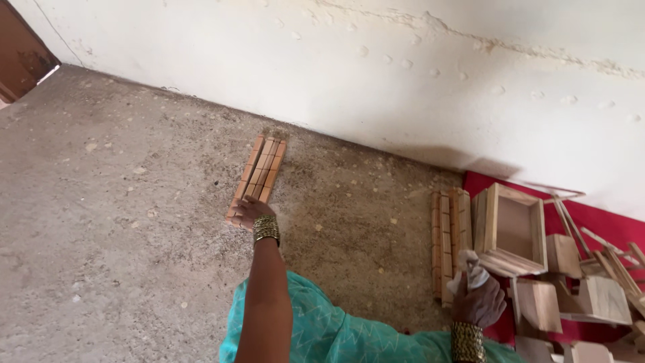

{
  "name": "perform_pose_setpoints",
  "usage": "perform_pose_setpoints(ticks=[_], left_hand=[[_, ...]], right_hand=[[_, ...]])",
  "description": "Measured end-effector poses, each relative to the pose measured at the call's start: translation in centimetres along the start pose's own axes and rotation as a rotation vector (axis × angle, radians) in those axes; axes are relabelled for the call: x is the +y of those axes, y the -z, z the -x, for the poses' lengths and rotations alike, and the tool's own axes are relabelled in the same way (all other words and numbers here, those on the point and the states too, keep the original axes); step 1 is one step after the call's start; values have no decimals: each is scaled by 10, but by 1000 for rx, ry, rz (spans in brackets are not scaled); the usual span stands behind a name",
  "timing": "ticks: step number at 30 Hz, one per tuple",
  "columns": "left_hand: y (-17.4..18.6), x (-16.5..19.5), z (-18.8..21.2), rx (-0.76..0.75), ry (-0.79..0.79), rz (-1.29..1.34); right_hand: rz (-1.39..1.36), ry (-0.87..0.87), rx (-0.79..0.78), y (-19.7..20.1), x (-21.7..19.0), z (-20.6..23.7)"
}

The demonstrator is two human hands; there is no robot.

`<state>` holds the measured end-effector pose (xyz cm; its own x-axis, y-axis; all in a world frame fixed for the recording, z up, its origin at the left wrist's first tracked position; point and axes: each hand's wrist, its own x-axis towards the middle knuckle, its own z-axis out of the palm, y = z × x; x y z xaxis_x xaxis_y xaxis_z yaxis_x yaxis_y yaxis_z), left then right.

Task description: The person sits on the floor and wipes wooden miniature furniture parts with a cloth, rubbing each piece and placing it into growing piles beside them, then wipes a small wooden box.

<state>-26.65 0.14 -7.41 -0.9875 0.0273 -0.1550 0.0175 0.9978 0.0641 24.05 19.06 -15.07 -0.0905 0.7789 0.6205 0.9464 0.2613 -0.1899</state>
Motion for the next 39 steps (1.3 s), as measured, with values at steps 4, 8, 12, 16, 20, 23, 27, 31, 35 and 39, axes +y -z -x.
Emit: perform_pose_setpoints(ticks=[4,8,12,16,20,23,27,31,35,39], left_hand=[[0,-19,-17,-216,11,-44],[-10,-24,-29,-257,6,-115],[-24,-12,-37,-96,41,-146],[-36,-5,-38,-64,88,-131],[-45,4,-28,-12,139,131],[-48,17,-12,-40,177,106],[-49,23,12,-61,154,-18],[-47,15,36,-163,87,-105],[-41,12,51,-282,3,-197],[-34,10,56,-360,-29,-213]], right_hand=[[-66,-5,19,-5,6,1],[-156,5,36,-12,6,-1],[-219,28,43,-19,3,-1],[-247,34,51,-20,4,3],[-269,24,-1,-17,4,6],[-300,5,-28,-17,0,7],[-334,33,9,-17,-4,7],[-373,41,10,-14,-9,8],[-374,-18,-39,-7,-13,11],[-373,-69,-60,1,-10,13]])
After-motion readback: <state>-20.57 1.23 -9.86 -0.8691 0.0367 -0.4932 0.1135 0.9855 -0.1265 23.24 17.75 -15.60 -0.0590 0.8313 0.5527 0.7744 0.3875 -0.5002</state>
